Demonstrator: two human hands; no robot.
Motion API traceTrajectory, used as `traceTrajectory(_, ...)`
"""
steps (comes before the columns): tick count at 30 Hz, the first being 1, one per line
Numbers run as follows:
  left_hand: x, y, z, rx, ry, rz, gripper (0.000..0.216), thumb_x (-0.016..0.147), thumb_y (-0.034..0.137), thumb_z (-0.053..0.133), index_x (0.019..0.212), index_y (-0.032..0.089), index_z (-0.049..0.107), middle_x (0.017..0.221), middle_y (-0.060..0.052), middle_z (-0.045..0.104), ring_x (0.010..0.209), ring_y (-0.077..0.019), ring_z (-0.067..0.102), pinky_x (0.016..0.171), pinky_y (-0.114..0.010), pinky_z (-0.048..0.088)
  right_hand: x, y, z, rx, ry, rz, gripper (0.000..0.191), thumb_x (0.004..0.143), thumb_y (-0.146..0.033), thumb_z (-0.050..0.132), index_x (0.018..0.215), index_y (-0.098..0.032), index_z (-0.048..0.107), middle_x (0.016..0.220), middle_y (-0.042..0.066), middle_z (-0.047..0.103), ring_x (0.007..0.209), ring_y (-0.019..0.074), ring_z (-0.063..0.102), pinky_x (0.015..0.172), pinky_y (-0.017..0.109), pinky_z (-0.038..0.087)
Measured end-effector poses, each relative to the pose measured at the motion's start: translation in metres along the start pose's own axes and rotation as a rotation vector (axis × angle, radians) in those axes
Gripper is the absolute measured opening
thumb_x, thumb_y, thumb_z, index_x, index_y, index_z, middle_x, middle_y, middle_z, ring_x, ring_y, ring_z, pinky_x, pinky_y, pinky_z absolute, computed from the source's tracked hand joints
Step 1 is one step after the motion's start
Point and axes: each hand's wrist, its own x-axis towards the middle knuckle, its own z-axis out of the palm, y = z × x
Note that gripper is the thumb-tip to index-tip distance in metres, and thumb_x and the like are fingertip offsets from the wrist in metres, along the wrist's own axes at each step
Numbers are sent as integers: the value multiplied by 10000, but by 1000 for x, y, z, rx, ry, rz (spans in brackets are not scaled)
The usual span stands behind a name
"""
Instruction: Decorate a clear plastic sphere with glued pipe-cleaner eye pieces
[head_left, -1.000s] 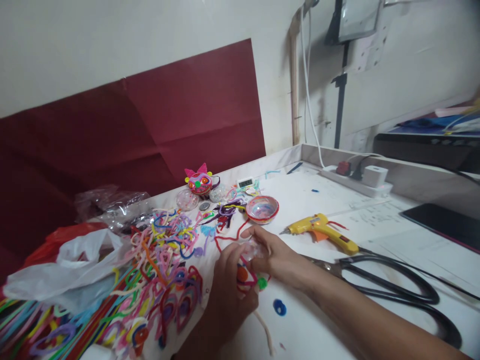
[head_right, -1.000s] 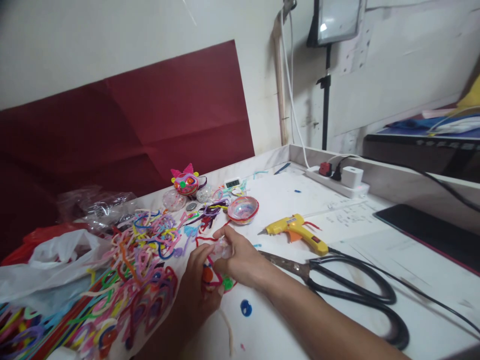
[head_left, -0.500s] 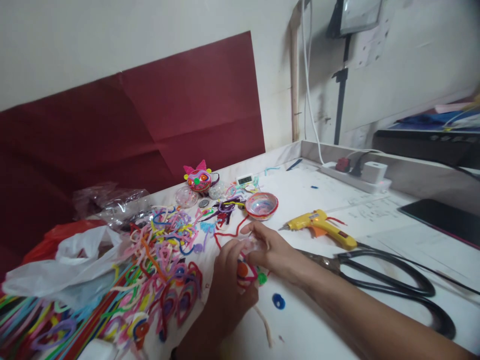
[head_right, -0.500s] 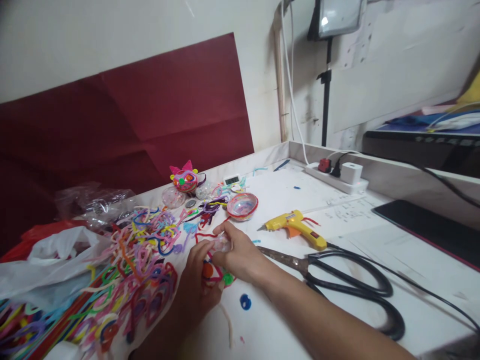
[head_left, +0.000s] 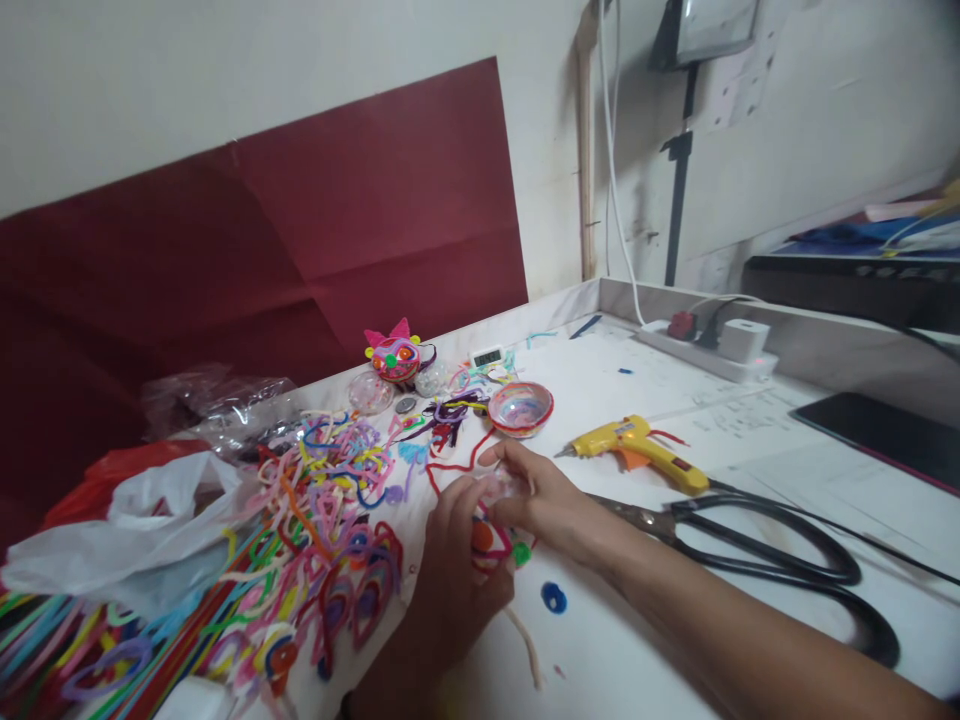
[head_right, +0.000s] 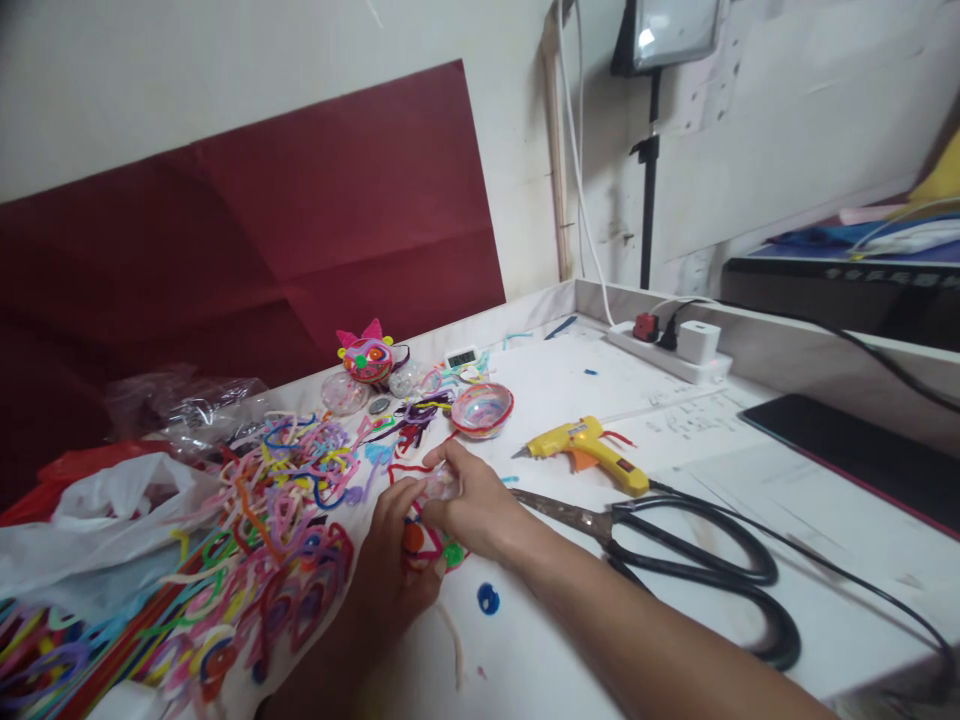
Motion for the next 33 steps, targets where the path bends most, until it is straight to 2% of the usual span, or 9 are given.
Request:
traceTrajectory(5, 2, 10, -1, -26, 20, -89, 605, 847, 344, 493, 1401, 205, 292, 1360, -159, 414, 1282, -310, 431, 1043, -489, 389, -2, -2, 0, -4, 8, 13, 484, 534, -197, 594, 1006, -206, 490, 778, -43, 552, 649, 120, 480, 594, 249, 377)
traceTrajectory(11, 1, 7, -1, -34, -1, -49, 654, 837, 348, 517, 1424, 221, 258, 1370, -153, 392, 1277, -302, 426, 1028, -473, 400, -4, -4, -1, 8, -13, 23, 485, 540, -205, 599, 1010, -208, 478, 782, -42, 550, 645, 118, 481, 585, 243, 373)
traceTrajectory(16, 1, 11, -1, -62, -6, -123, 618, 827, 328, 495, 1399, 214, 291, 1377, -154, 393, 1296, -310, 410, 1047, -497, 379, -4, -4, -1, 28, -14, 40, 498, 527, -191, 601, 1010, -211, 482, 768, -48, 547, 637, 115, 482, 582, 236, 372)
traceTrajectory(23, 3, 11, 0, -54, 33, -81, 634, 818, 277, 499, 1411, 222, 283, 1359, -149, 397, 1279, -313, 417, 1038, -504, 386, -4, -4, -1, -7, -21, 19, 460, 551, -177, 592, 997, -219, 485, 771, -46, 561, 639, 119, 491, 573, 232, 378)
traceTrajectory(33, 0, -1, -3, 4, -23, -40, 705, 815, 319, 555, 1443, 231, 245, 1363, -160, 403, 1261, -317, 454, 1002, -479, 430, -4, -5, -6, -31, -66, 9, 510, 557, -182, 588, 1052, -215, 471, 806, -44, 538, 646, 114, 483, 568, 234, 372)
